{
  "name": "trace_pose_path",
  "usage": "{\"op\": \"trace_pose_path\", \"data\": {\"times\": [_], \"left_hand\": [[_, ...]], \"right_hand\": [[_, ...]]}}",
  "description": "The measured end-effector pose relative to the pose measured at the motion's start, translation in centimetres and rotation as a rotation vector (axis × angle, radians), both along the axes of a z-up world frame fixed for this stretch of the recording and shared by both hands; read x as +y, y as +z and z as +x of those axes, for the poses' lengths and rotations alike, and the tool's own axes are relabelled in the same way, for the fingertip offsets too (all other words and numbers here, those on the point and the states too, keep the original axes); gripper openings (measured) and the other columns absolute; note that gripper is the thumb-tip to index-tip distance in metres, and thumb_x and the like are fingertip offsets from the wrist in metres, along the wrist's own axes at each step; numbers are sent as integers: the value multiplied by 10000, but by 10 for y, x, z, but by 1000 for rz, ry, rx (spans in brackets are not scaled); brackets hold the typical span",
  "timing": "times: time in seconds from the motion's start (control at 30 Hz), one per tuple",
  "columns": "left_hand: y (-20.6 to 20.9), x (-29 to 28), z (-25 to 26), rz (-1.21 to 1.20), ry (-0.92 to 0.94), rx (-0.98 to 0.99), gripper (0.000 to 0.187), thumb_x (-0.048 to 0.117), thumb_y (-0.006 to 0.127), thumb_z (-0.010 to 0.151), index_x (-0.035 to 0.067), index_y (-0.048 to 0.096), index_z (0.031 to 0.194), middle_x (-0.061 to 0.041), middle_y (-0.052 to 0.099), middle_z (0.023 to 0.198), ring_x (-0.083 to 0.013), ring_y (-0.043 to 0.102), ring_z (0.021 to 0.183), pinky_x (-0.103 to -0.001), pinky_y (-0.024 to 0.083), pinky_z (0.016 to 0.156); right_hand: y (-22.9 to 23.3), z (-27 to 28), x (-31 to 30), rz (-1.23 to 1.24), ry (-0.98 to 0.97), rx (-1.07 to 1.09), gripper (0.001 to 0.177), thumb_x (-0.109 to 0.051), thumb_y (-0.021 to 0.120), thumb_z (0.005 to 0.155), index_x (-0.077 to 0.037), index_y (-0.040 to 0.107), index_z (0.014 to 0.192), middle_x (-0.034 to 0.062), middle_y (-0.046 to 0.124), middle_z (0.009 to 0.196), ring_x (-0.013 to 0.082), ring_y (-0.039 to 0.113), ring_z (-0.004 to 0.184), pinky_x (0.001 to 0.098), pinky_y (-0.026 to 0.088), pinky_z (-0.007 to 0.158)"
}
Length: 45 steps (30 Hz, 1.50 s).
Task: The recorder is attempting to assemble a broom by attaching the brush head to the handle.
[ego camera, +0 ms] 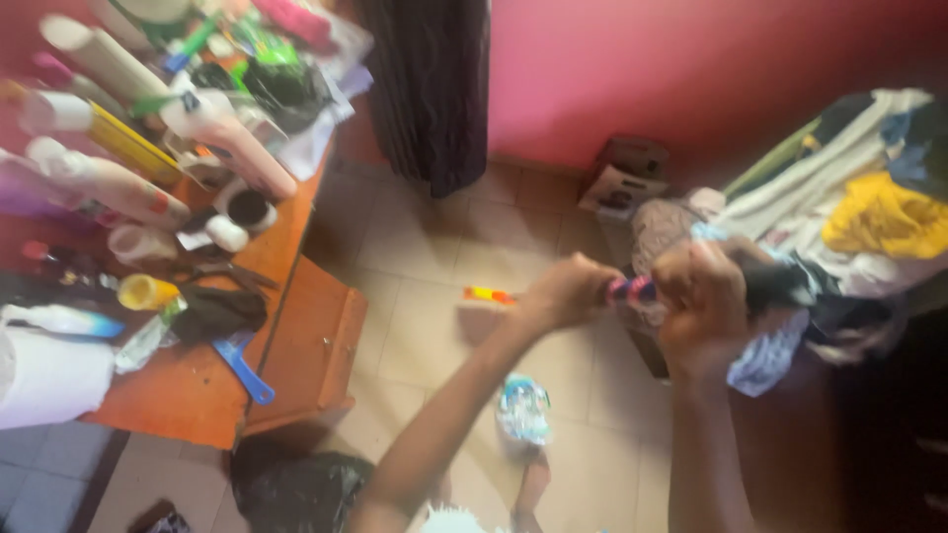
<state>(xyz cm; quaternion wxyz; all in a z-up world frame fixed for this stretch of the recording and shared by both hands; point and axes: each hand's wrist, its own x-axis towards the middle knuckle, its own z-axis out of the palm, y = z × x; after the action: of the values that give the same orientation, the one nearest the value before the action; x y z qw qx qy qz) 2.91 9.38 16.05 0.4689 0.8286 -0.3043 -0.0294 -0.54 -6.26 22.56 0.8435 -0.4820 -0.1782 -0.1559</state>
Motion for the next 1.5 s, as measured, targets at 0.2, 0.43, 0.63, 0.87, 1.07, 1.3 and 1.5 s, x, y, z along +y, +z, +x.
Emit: {"op": "trace_pose_path", "data": {"times": [0.2,0.43,0.63,0.87,1.07,1.3,1.5], "left_hand": [[-68,17,36,-68,183,68,149,186,759,788,102,745,910,-178,728,825,-331,724,737,-433,553,674],[-42,31,18,92,237,129,64,120,712,802,75,755,816,-206,708,787,-323,710,676,-429,551,649],[-97,37,33,-58,253,-72,93,83,669,759,78,743,815,-202,697,777,-323,719,666,-416,567,643],[-72,48,9,42,307,-191,67,135,705,803,97,696,857,-184,700,795,-388,695,750,-462,562,678],[-12,73,-20,-34,355,-60,127,174,719,832,116,705,944,-187,687,807,-412,672,779,-469,531,674],[-47,109,40,-115,448,-163,175,122,722,847,113,724,1023,-175,724,921,-379,709,861,-442,552,727],[-149,149,148,-59,623,-437,327,42,669,843,136,722,1152,-207,686,1244,-399,650,1183,-449,507,1009]], "right_hand": [[-40,37,29,-110,32,-1,347,-397,629,995,-64,609,1093,38,530,919,133,539,812,252,453,685],[20,18,69,-353,-136,89,337,-104,648,1019,-102,515,708,-16,540,642,66,489,539,239,376,494],[15,23,70,-151,42,209,326,-119,670,999,-155,447,765,-34,483,630,59,475,534,252,367,482],[19,22,76,-152,22,127,283,-66,648,990,-102,481,765,24,515,602,102,447,465,257,321,431],[37,4,107,-30,36,92,210,8,656,905,-61,480,813,15,477,636,92,436,477,246,305,456],[10,36,137,-172,41,-183,343,-10,637,953,-36,414,694,20,458,606,85,428,514,246,346,502],[-42,101,169,-474,22,-524,205,-67,670,973,116,591,927,131,663,833,156,651,785,292,545,724]]}}
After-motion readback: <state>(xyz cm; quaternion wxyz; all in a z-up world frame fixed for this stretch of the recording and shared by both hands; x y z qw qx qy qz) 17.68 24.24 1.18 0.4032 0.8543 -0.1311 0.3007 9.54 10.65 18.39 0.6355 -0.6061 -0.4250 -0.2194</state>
